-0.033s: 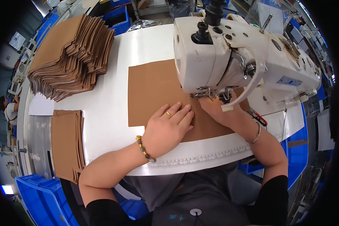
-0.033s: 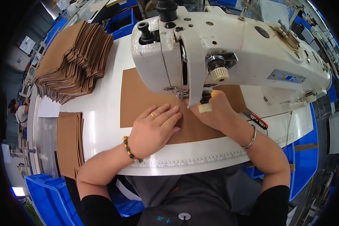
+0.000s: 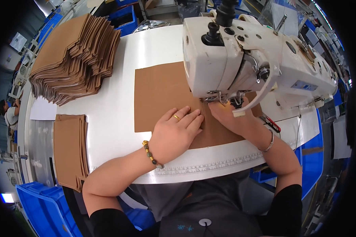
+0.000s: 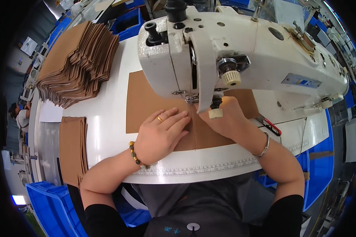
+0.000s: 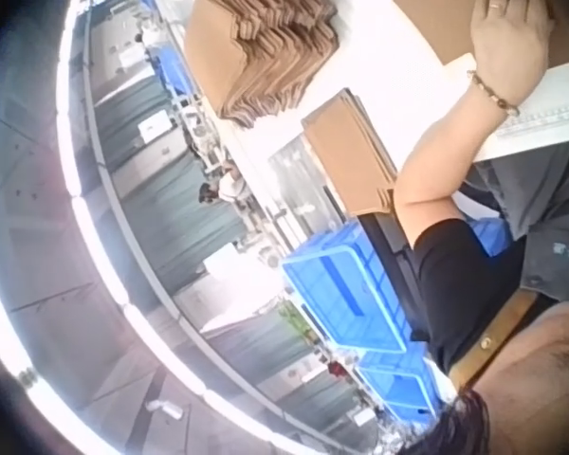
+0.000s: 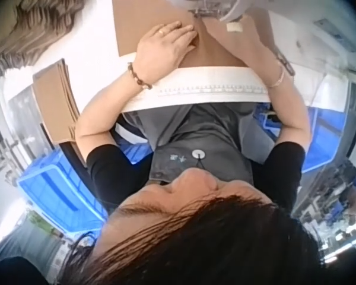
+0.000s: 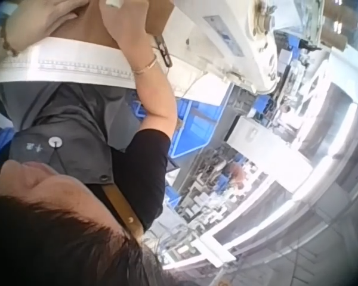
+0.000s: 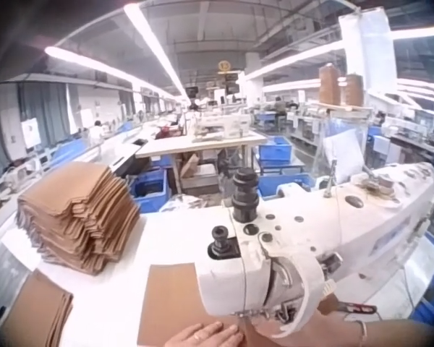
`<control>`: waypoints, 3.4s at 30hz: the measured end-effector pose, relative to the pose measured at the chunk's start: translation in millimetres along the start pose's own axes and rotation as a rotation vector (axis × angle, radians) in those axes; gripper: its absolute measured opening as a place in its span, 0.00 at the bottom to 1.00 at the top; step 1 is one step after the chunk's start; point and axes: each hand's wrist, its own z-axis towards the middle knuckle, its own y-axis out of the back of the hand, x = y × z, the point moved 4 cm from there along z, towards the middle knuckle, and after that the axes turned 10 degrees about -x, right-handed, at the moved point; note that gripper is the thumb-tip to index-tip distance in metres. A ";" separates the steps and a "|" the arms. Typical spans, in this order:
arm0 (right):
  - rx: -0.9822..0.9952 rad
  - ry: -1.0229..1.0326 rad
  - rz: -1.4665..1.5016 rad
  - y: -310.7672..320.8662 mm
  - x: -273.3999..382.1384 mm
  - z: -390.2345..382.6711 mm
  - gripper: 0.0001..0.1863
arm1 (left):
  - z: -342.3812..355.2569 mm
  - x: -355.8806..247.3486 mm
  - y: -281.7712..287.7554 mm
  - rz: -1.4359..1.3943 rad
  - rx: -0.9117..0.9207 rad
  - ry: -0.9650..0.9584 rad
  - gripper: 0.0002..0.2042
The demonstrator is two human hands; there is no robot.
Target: Sewing and trimming leather pieces using an industrial sewing machine.
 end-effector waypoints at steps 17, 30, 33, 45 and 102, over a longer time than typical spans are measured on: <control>0.262 0.266 -0.083 27.9 44.3 -2.4 0.14 | 6.0 16.4 7.6 0.303 0.012 0.065 0.17; 0.388 0.266 -0.146 34.3 46.3 -6.9 0.24 | -3.9 3.2 -2.2 0.071 0.155 0.071 0.31; 0.391 0.264 -0.155 34.7 46.7 -2.7 0.23 | -3.5 5.6 -1.9 0.083 0.165 0.093 0.33; -0.489 -0.037 -0.453 287.0 -150.7 -39.1 0.15 | -8.7 9.9 -5.1 0.064 0.067 0.137 0.35; -0.829 -1.213 0.096 378.8 -410.1 -209.5 0.30 | -7.0 20.0 -6.4 0.002 -0.013 0.112 0.29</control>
